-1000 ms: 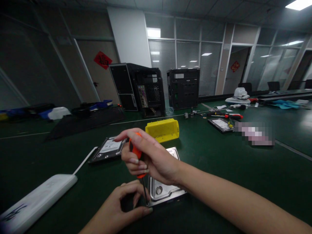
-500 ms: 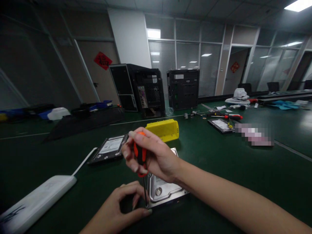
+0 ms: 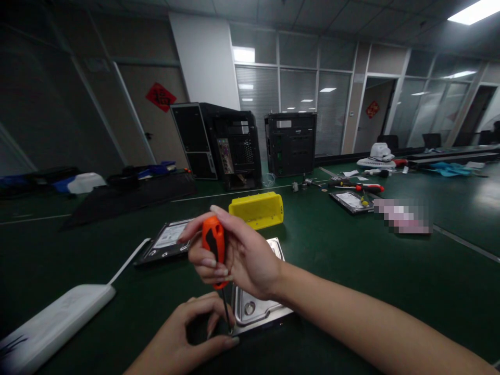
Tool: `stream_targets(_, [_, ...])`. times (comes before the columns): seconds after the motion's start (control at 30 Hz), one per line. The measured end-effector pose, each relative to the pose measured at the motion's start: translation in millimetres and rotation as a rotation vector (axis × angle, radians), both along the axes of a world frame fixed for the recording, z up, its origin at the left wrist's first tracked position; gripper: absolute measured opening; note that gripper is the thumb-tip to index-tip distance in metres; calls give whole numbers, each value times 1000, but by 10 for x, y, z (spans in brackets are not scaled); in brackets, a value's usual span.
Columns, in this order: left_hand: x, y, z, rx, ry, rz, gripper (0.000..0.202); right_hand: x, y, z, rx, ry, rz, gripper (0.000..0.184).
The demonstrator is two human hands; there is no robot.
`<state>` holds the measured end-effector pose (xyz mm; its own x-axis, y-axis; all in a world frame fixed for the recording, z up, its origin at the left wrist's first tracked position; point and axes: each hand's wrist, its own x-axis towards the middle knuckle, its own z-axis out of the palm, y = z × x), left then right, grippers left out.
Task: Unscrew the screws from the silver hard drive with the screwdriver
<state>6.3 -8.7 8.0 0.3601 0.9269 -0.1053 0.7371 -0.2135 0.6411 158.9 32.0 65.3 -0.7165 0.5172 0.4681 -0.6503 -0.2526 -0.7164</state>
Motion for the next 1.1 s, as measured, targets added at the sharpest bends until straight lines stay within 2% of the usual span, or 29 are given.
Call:
stream_targets(0.17, [-7, 7, 5, -1, 20, 11, 26, -14, 29, -25, -54, 8, -12, 37])
stream_targets(0.43, [4, -10, 39, -15, 17, 8, 25, -22, 52, -44, 11, 28, -172, 16])
stream_targets(0.6, [10, 1, 31, -17, 14, 6, 24, -17, 32, -30, 12, -3, -156, 12])
stream_targets(0.77, [12, -2, 34, -17, 18, 8, 25, -15, 30, -19, -14, -49, -161, 13])
stream_targets(1.1, [16, -20, 73, -14, 12, 3, 25, 5, 0, -16, 88, -144, -197, 17])
